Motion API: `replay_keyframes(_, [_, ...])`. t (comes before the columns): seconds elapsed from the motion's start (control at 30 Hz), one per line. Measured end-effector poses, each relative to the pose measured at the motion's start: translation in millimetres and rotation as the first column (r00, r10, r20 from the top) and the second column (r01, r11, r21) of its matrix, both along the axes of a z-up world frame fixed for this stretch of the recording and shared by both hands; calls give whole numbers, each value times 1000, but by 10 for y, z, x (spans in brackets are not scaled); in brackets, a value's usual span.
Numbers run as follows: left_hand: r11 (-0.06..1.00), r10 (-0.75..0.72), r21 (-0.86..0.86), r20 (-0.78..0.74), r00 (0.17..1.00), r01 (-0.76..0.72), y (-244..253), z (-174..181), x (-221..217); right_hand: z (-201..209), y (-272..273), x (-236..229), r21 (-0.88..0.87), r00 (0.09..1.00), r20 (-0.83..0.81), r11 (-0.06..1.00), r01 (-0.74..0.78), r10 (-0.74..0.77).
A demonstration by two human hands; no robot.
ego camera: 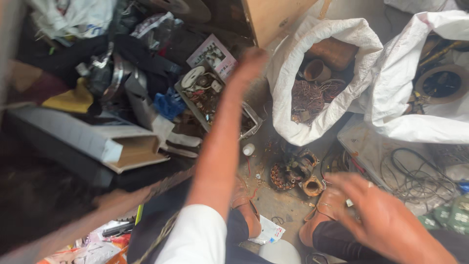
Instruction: The person sits on the floor and sorts through a metal box filled with small electronic components, wires, and connectors. They pick up various items, including a small cylindrical object and a white plug, examining them before placing them back into the box or setting them aside.
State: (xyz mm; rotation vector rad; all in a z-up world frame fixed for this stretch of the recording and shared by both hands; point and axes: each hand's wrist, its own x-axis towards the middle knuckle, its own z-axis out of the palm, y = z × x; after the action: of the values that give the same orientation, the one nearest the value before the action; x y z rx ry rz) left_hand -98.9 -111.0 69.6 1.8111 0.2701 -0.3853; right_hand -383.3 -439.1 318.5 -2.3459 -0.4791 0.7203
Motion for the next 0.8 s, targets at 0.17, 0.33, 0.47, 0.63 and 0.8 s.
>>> replay_keyframes(0.17, [919,-101,-365,154,983,151,-1101,953,-1285,204,165,158,-6,909,-196,927,374,-368])
replay_keyframes(0.33, [913,-199,-293,285,938,283,-1191,1819,-2561,-330,127,-35,339,488,-759,380,861,-431])
replay_keyframes(0.47, [947,-305,19,368,878,321,-1217,2181,-3137,-845,296,-350,296,322,-904,132,946,-282])
replay_keyframes(0.63, [869,-478,353,411,776,347,-1012,2269,-3696,-1159,696,-808,9,30,-971,86,996,-237])
replay_keyframes(0.8, [799,-588,349,285,757,489,-641,2321,-3967,-1383,1021,-1262,142,134,-982,55,988,133])
